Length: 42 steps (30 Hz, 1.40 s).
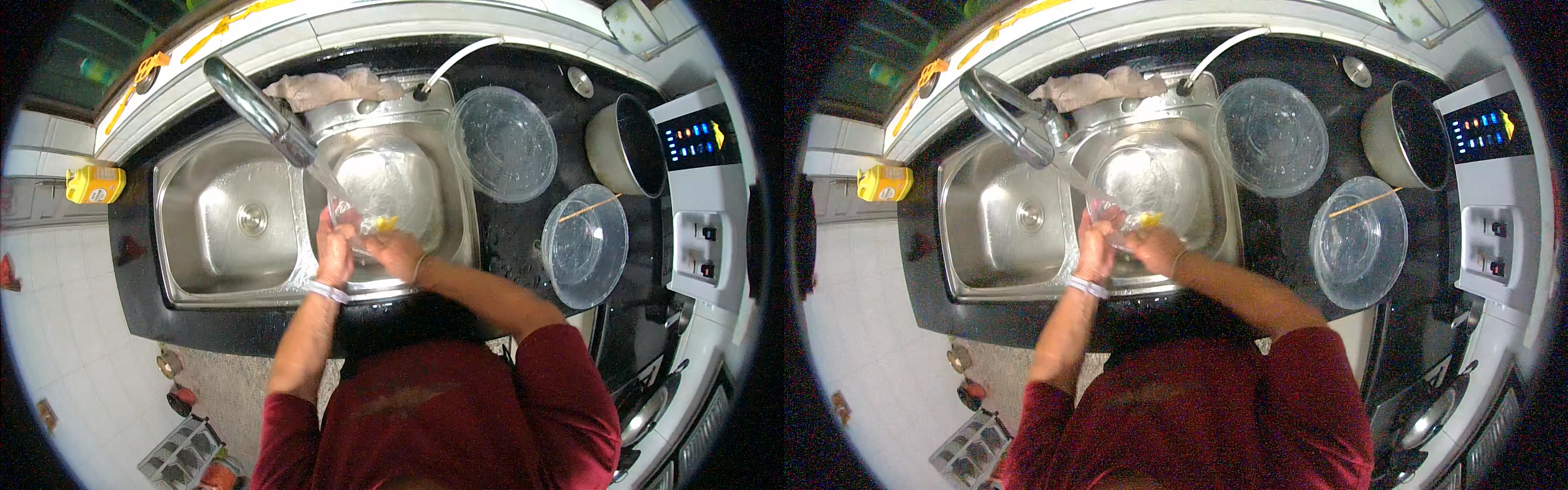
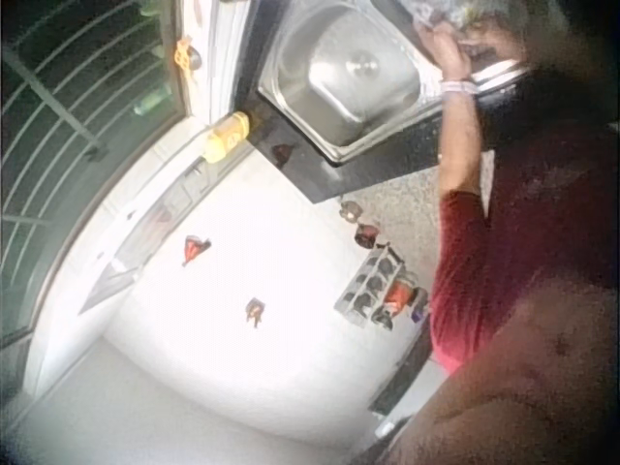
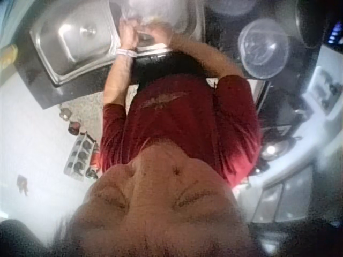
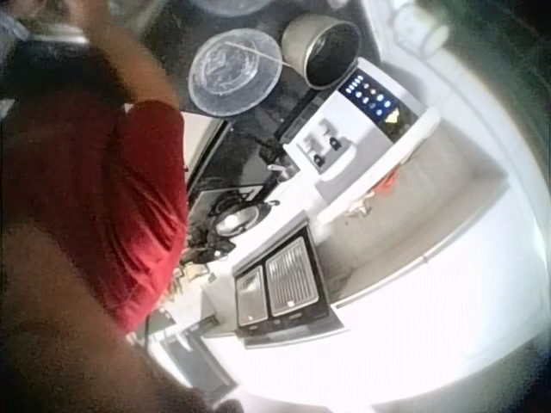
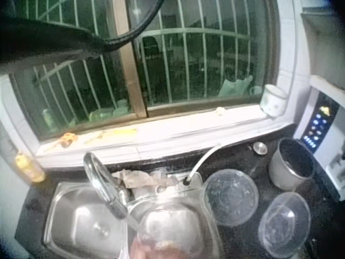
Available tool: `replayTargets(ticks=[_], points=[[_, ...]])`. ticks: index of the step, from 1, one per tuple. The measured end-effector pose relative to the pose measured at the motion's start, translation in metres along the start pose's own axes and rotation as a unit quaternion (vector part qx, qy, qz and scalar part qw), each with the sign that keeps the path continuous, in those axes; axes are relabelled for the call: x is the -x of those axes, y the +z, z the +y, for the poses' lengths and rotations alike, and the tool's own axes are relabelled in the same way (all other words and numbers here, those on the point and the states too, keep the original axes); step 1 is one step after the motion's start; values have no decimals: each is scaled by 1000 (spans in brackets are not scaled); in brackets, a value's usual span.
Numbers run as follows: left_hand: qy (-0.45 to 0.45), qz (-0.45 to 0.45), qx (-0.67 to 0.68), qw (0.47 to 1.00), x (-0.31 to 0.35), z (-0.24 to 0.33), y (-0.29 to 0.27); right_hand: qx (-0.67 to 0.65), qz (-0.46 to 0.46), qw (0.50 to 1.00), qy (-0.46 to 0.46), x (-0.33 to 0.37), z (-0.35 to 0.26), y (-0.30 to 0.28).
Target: The person washes several transparent plastic containers and their lids with a yellow sponge and running water in a double kitchen sink.
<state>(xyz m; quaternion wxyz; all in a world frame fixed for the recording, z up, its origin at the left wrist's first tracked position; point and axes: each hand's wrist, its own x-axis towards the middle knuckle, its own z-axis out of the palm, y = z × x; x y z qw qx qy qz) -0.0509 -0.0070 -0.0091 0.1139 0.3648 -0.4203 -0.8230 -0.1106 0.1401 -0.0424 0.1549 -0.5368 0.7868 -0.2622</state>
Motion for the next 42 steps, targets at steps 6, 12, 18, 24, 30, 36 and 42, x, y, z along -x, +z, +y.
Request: replayTargets(ticks=[6,12,18,24,30,36,42], points=[[1,14,-27,1000,8,48,6,118,-28,993,3,-13,56,-16],[58,0,-63,996,11,-3,-2,-48,-104,993,35,6,12,0],[-84,-55,-23,995,18,20,-14,-344,-226,908,79,-20,46,-84],[-136,-92,-8,986,20,16,-11,-246,-17,964,101,-9,54,-15],[-140,-104,37,984,23,18,-17,-207,23,971,-114,-41,-13,-11],[-112,-101,-11,988,39,34,-8,45,-5,998,37,-90,23,-8],[-87,-47,-15,995,38,23,-17,-5,-201,976,88,-16,18,2]])
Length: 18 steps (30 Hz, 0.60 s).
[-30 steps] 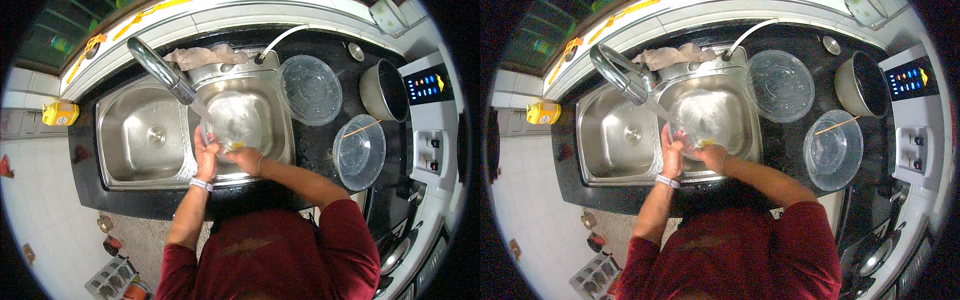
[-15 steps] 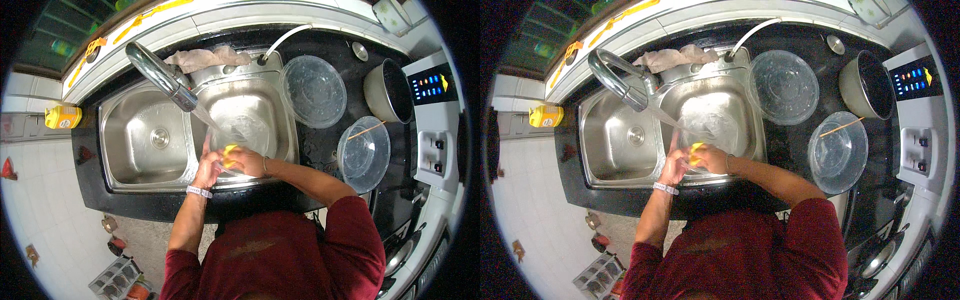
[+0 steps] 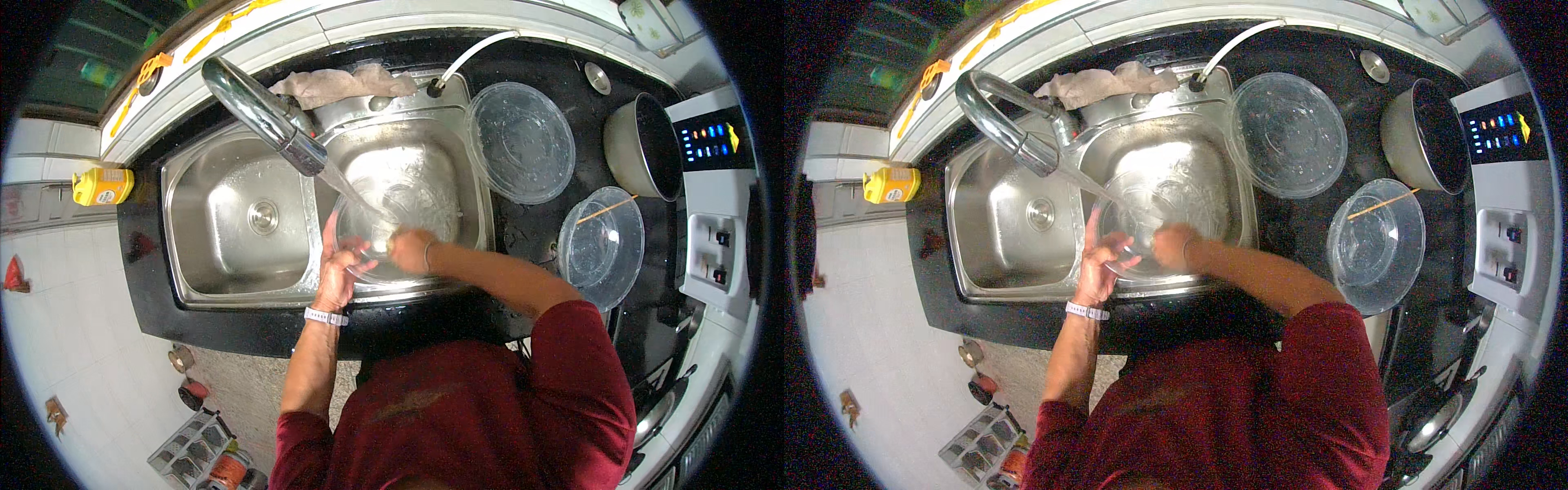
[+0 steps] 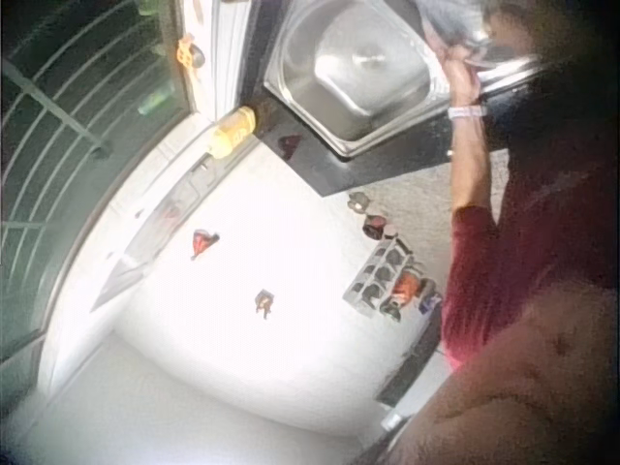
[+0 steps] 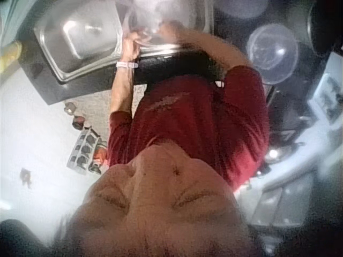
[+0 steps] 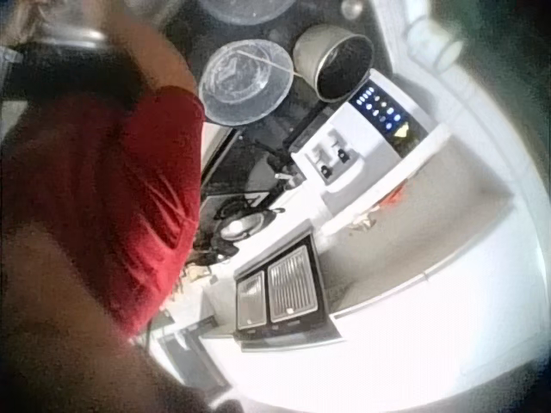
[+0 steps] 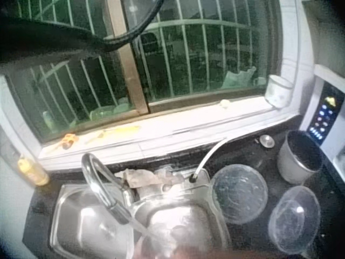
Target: The person washes several transparent plastic containers and their lids with a yellow sponge and running water in a double kitchen sink.
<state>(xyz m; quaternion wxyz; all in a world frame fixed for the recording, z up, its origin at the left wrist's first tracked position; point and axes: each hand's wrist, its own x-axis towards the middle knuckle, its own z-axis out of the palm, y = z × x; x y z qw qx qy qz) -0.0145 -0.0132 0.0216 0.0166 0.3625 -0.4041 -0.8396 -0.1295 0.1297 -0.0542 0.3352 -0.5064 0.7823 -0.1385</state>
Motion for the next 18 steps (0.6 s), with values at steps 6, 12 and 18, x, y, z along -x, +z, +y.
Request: replayTargets(ticks=[6,12,18], points=[[-10,-40,11,999,-2,6,10,-81,136,986,-60,-23,-47,-39],[5,-13,28,1000,-2,-1,-6,-26,162,980,117,-53,34,3],[-41,80,24,996,-26,-6,-19,-197,-42,977,-72,14,27,-37]])
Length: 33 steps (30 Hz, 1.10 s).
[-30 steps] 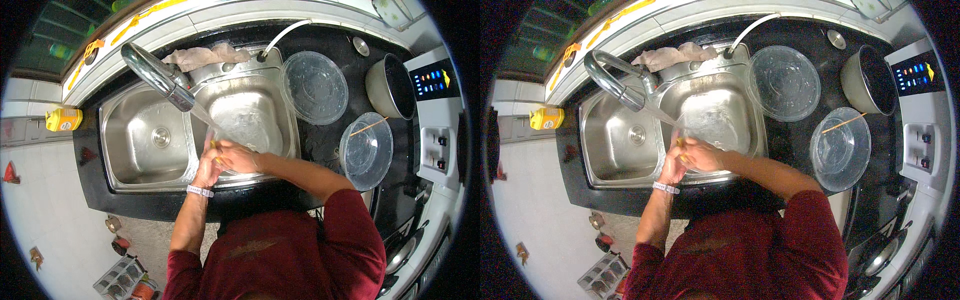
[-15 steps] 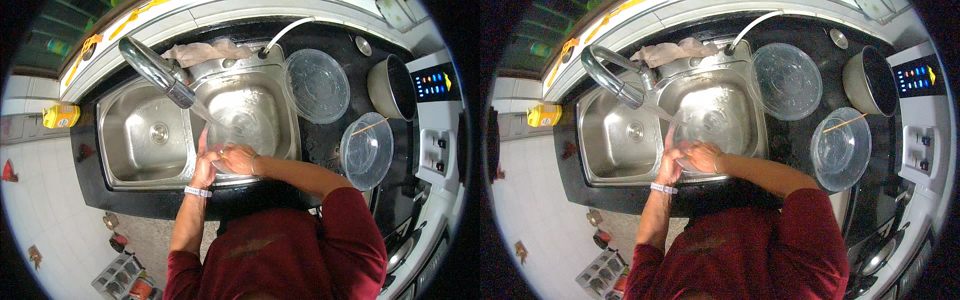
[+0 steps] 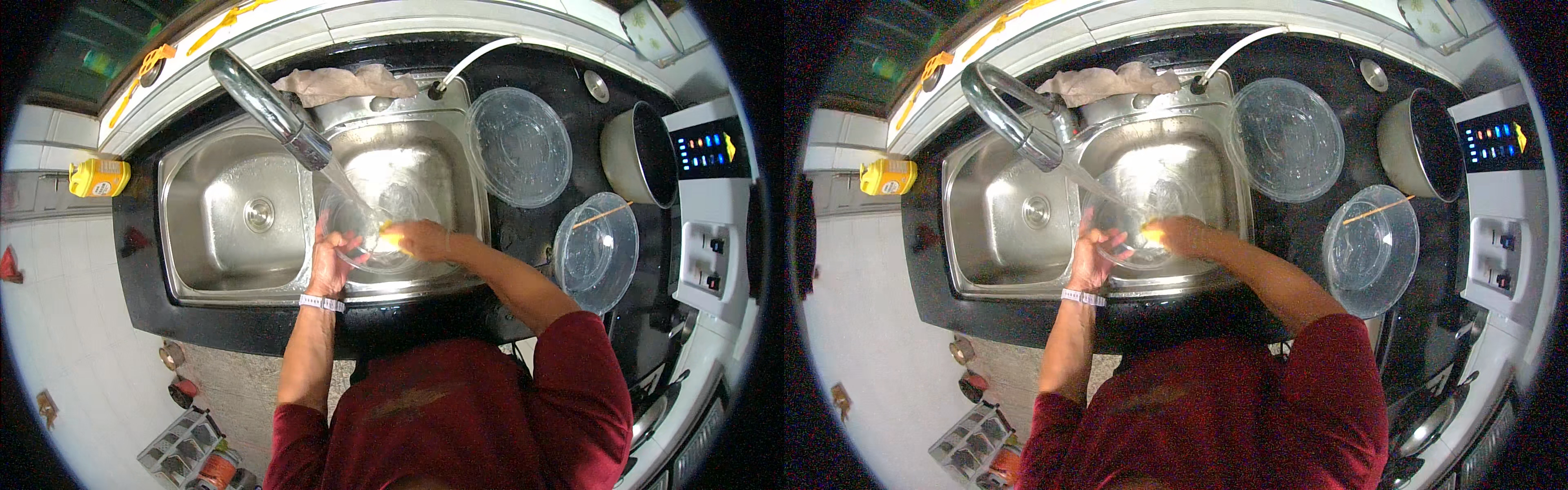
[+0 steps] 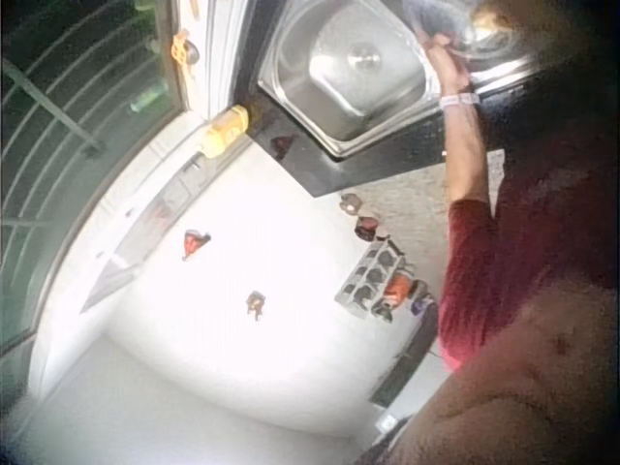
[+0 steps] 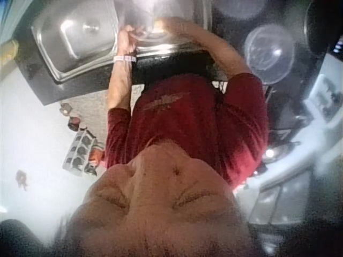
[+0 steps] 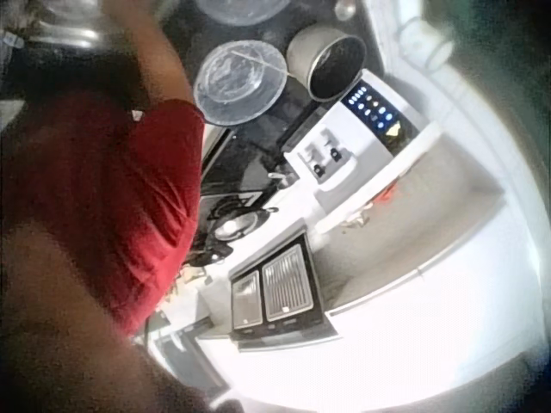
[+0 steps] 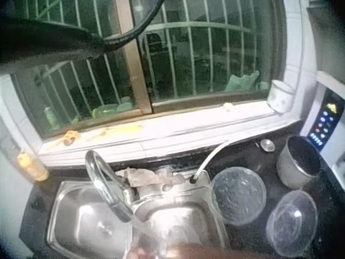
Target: The person washes several transparent plastic containers and their lids with a yellow sponge and running water in a double kitchen sink.
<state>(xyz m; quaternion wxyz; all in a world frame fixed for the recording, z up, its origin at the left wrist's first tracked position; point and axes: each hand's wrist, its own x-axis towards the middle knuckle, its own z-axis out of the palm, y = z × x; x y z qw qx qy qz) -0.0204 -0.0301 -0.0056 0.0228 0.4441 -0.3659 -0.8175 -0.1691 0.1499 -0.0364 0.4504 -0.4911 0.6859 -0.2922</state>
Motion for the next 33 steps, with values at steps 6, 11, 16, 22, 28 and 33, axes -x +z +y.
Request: replayTargets(ticks=[6,11,16,22,28,33], points=[[-85,10,15,996,-19,-10,-1,227,-28,974,-4,31,-31,-11],[2,64,-128,990,-19,-26,-3,396,49,917,-14,24,-19,-31],[202,110,-378,897,4,-22,9,397,74,912,-67,17,-35,-76],[326,39,-522,787,21,-8,30,362,143,906,-167,-1,-56,-103],[127,-161,-282,937,22,-16,43,245,107,943,-199,-36,-66,-102],[80,-120,-18,989,25,-2,32,143,291,922,-210,-15,-55,-99]])
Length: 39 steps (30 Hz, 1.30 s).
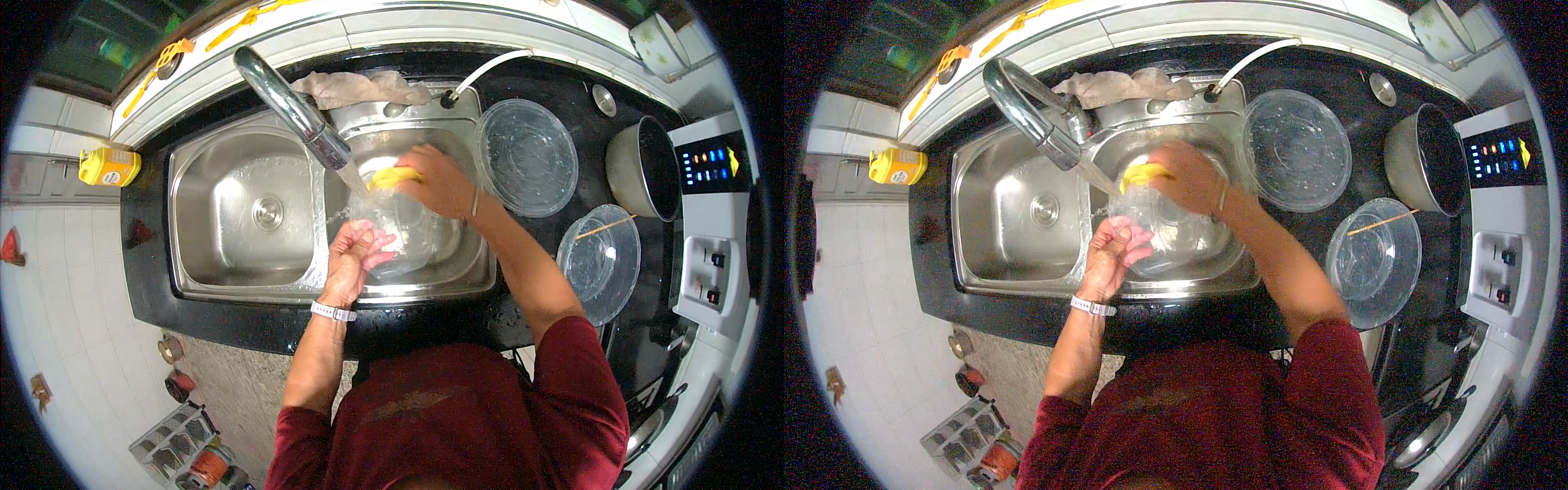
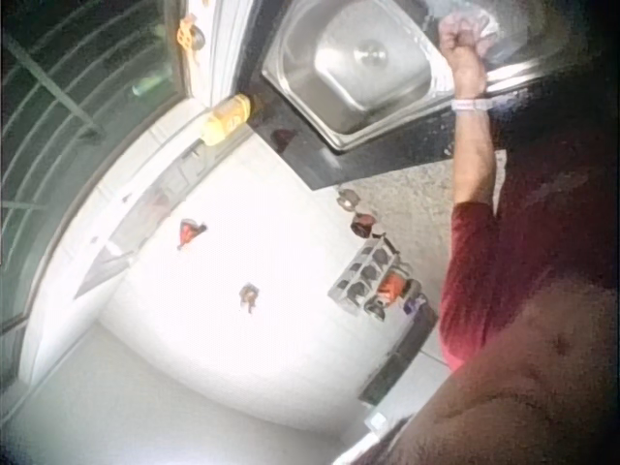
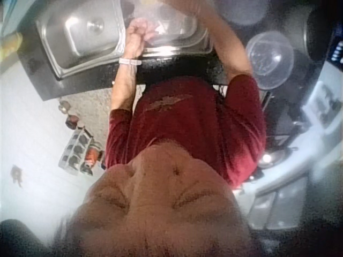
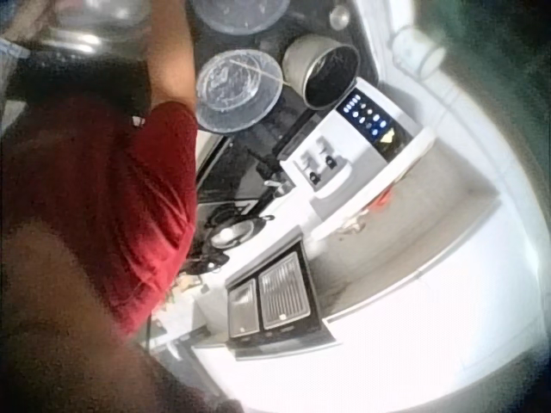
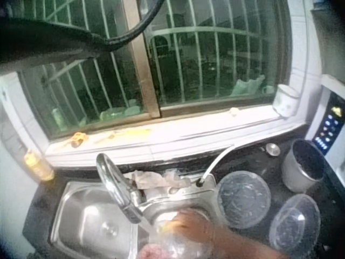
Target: The person washes several transparent plastic containers and their lids with a yellow sponge and running water in a double kitchen sink.
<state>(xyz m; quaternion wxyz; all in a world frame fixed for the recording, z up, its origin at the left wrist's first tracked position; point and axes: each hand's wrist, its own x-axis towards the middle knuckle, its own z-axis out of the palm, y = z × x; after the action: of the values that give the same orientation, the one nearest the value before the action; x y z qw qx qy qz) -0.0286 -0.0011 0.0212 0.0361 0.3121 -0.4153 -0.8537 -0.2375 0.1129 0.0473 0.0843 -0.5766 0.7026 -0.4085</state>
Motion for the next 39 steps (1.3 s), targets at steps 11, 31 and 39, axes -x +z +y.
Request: replayTargets(ticks=[11,31,39], points=[[-37,-48,-37,997,14,-10,2,90,89,968,216,-1,-25,81],[-20,11,68,997,-11,5,-3,127,49,989,64,6,-49,99],[-44,-81,-76,993,17,-1,5,-6,-58,975,217,-8,-9,93]])
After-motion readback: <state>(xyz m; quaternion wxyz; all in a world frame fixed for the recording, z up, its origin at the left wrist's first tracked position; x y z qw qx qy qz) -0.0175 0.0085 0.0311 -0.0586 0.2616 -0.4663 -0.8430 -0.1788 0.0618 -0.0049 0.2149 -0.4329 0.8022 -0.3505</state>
